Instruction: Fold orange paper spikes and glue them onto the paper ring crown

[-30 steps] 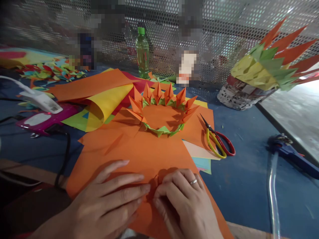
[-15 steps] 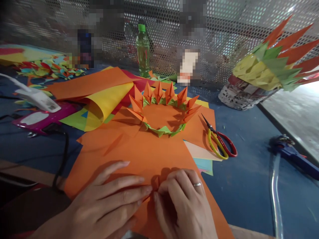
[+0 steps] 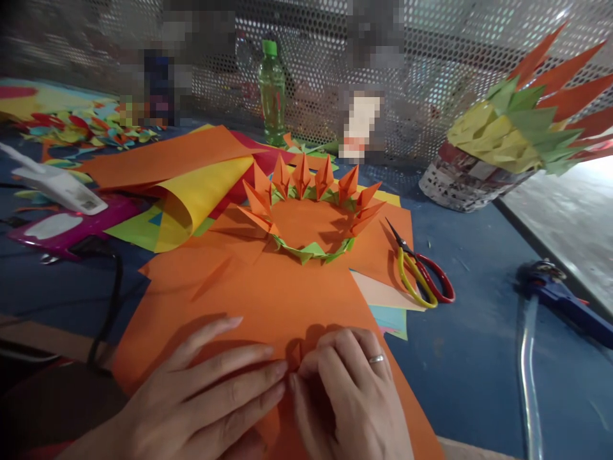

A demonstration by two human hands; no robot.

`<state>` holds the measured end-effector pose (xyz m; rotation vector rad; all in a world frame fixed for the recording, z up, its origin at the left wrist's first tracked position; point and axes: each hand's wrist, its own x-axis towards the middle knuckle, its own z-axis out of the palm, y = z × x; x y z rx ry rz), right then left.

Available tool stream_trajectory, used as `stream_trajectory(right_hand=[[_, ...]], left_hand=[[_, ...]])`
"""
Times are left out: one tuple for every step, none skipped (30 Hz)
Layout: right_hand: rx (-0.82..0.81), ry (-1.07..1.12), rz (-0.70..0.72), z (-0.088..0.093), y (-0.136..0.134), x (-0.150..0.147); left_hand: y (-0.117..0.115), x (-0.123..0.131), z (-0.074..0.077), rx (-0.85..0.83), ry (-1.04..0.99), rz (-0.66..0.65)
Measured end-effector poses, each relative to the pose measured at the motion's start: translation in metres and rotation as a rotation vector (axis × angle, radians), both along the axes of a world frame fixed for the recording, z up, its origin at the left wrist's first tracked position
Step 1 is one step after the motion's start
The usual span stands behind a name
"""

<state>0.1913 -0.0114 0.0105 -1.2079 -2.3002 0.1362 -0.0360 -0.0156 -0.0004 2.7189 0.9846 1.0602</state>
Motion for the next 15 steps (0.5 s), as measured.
stream_trajectory(right_hand=[[0.001,-0.005,-0.003,-0.0003,0.0004,0.0005],[0.0,-0.012,-0.006,-0.0005,0.001,0.0011],[-0.002,-0.017,-0.009,-0.0008,0.0015,0.0017],[-0.007,-0.02,-0.012,-0.0009,0.0021,0.0023],[-0.011,-0.021,-0.017,-0.0011,0.0025,0.0028],[-0.018,-0.02,-0.027,-0.0013,0.0028,0.0033],[-0.024,-0.018,-0.04,-0.0016,0.0028,0.0037],[-0.027,-0.014,-0.057,-0.002,0.0026,0.0041],[-0.028,-0.009,-0.074,-0.0026,0.0022,0.0045],[-0.028,-0.006,-0.087,-0.0032,0.0016,0.0049],[-0.028,-0.005,-0.095,-0.004,0.001,0.0054],[-0.027,-0.005,-0.097,-0.0046,0.0003,0.0059],[-0.025,-0.005,-0.094,-0.0051,-0.0002,0.0065],[-0.023,-0.005,-0.095,-0.0054,-0.0007,0.0071],[-0.02,-0.004,-0.095,-0.0053,-0.001,0.0076]], left_hand=[[0.0001,0.0007,-0.0005,-0.005,-0.003,0.003],[0.0003,0.0014,-0.0009,-0.006,-0.009,0.005],[0.0006,0.0021,-0.0011,-0.008,-0.016,0.009],[0.0009,0.0027,-0.0013,-0.011,-0.022,0.015],[0.0011,0.0033,-0.0013,-0.014,-0.026,0.021],[0.0011,0.0037,-0.0012,-0.017,-0.032,0.026],[0.0009,0.0041,-0.001,-0.02,-0.034,0.029],[0.0006,0.0043,-0.0008,-0.022,-0.035,0.033],[0.0002,0.0045,-0.0006,-0.02,-0.039,0.031],[-0.0003,0.0046,-0.0005,-0.019,-0.043,0.029],[-0.0008,0.0046,-0.0005,-0.022,-0.05,0.027],[-0.0012,0.0045,-0.0007,-0.026,-0.056,0.026],[-0.0014,0.0043,-0.0011,-0.028,-0.064,0.022],[-0.0015,0.0042,-0.0015,-0.031,-0.072,0.02],[-0.0015,0.004,-0.002,-0.035,-0.075,0.019]])
